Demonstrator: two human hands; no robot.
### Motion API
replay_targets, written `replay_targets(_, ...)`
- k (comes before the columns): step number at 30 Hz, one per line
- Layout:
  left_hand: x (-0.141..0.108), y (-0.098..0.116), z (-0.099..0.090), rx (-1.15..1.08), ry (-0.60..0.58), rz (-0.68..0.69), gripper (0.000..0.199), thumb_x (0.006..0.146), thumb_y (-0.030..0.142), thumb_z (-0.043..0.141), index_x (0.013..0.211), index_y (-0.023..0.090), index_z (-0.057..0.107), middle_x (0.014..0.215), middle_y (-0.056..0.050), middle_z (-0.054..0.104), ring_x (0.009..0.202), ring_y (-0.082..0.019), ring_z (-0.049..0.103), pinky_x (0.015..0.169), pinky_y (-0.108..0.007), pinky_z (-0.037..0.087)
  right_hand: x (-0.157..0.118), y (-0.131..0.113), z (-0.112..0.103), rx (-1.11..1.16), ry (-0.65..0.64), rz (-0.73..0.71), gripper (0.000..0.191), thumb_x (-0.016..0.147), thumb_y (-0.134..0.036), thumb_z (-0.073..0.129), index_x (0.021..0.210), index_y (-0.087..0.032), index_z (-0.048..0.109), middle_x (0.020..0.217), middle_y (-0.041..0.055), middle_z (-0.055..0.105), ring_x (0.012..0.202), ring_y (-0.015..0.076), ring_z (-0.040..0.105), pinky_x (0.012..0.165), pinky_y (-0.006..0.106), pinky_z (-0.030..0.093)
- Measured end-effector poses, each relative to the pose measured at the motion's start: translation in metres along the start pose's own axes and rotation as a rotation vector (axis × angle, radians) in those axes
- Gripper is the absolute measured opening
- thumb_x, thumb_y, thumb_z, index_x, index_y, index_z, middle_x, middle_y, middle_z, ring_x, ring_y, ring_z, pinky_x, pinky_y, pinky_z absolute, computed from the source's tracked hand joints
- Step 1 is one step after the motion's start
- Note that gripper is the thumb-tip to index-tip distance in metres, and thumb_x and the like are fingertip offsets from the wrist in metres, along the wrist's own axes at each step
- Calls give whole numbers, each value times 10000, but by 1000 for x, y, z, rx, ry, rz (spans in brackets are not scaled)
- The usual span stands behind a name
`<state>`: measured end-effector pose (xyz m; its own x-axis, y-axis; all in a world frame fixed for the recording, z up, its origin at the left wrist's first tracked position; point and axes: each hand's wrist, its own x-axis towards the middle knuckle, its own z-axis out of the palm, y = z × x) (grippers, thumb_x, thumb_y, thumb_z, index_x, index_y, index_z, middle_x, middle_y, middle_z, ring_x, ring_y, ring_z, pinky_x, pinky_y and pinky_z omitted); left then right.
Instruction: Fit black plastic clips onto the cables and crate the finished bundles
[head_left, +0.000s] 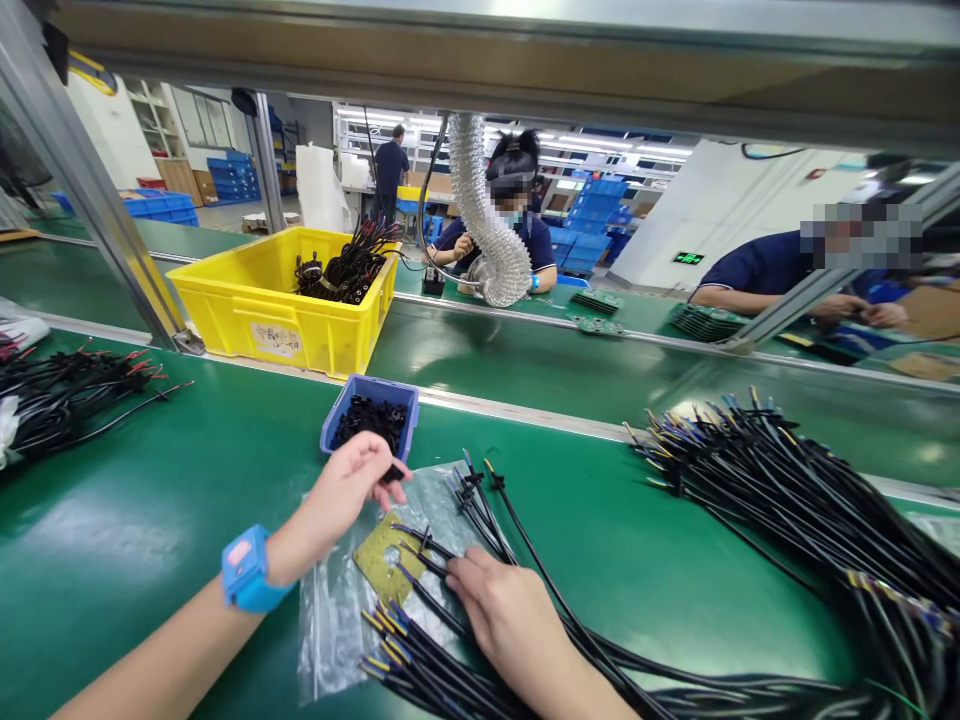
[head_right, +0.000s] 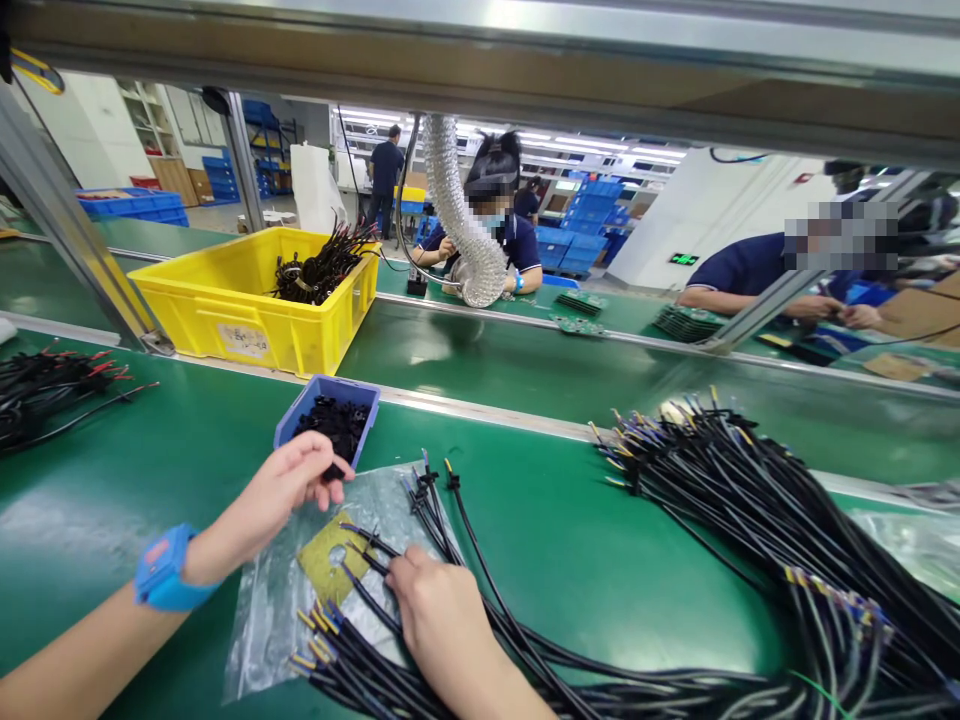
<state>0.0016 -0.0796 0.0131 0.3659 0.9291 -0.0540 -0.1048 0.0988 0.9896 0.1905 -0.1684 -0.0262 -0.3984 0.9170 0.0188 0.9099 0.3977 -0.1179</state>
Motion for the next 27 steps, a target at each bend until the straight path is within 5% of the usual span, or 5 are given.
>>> replay_targets(5,-24,-20,7,-206,-6,-216,252,751,359,603,849,151,500,742,-11,624,570,-90,588,508,-184,448,0,5,-15,294,-16,53,268,881,-175,378,750,-182,612,692,28,605,606,146,572,546,233,360)
replay_targets(10,-22,-29,5,-252,-39,-270,378,716,417,647,946,121,598,901,-62,650,770,-140,638,724,-253,501,-4,13,-36,695,103,123,294,882,-339,437,698,-190,613,625,8,588,583,141,527,537,229,379)
replay_targets(14,-24,-29,9,-231,-68,-316,469,620,342,731,1015,119,611,891,-62,678,824,-162,641,814,-290,479,-4,14,-33,706,200,167,317,877,-389,435,736,-194,641,629,17,603,563,150,529,519,247,386)
replay_targets(27,-24,-44,14,-142,-20,-248,432,594,311,729,951,89,630,805,-91,705,757,-202,670,673,-288,504,-7,8,-24,527,381,36,199,870,-257,475,808,-186,650,601,16,583,536,133,536,524,218,421)
